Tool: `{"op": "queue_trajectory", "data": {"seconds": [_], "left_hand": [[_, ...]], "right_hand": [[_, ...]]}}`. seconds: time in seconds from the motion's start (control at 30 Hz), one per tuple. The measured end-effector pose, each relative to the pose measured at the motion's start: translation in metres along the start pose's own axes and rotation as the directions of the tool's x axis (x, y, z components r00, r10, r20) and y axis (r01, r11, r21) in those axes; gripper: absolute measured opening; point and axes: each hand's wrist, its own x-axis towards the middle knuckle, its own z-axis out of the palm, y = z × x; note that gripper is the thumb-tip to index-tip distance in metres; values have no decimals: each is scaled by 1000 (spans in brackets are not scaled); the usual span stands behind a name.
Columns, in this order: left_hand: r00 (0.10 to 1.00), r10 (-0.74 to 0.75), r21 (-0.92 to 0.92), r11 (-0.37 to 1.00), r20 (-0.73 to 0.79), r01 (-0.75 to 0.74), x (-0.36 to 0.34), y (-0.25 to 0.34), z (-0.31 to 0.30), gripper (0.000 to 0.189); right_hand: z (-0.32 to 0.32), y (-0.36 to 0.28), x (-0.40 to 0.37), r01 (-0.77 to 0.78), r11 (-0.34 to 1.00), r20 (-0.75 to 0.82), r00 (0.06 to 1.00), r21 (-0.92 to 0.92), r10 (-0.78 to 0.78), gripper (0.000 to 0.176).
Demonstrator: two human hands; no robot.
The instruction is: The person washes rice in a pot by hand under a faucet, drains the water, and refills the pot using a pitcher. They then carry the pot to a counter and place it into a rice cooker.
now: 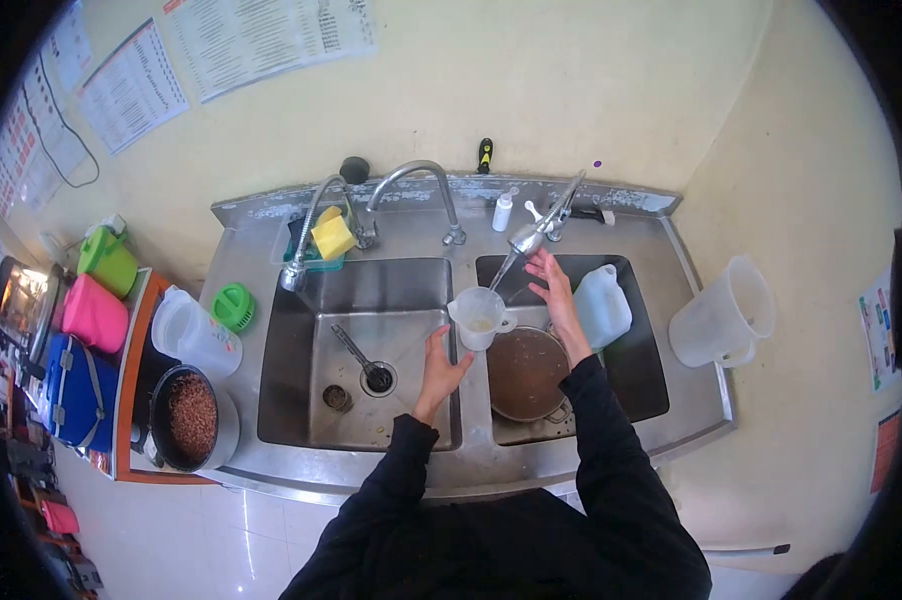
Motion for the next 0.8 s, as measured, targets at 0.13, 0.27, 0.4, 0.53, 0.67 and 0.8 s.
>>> {"op": "queue_trajectory", "data": {"seconds": [0.13, 0.27, 0.4, 0.53, 0.67, 0.8], "left_hand": [[998, 28, 51, 998, 58, -31, 18, -23, 18, 83], [995, 5, 114, 993, 96, -16, 27, -2, 19, 88], [995, -94, 96, 991, 24, 91, 27, -8, 30, 90], [980, -161, 95, 981, -115, 172, 17, -2, 43, 89], [974, -125, 130, 980, -190, 151, 8, 5, 43, 85], [969, 12, 113, 994, -248, 16, -14, -14, 26, 72]], "right_hand": [[3, -5, -1, -16, 1000, 19, 1000, 23, 16, 67], [4, -17, -9, -67, 992, 56, 997, 104, 61, 68], [-1, -22, -11, -80, 994, 83, 994, 72, 74, 67], [5, -24, -17, -74, 996, 81, 994, 47, 70, 67], [3, -21, -26, -80, 991, 94, 993, 104, 70, 65], [-23, -11, -52, -100, 921, 94, 993, 376, 70, 61]]}}
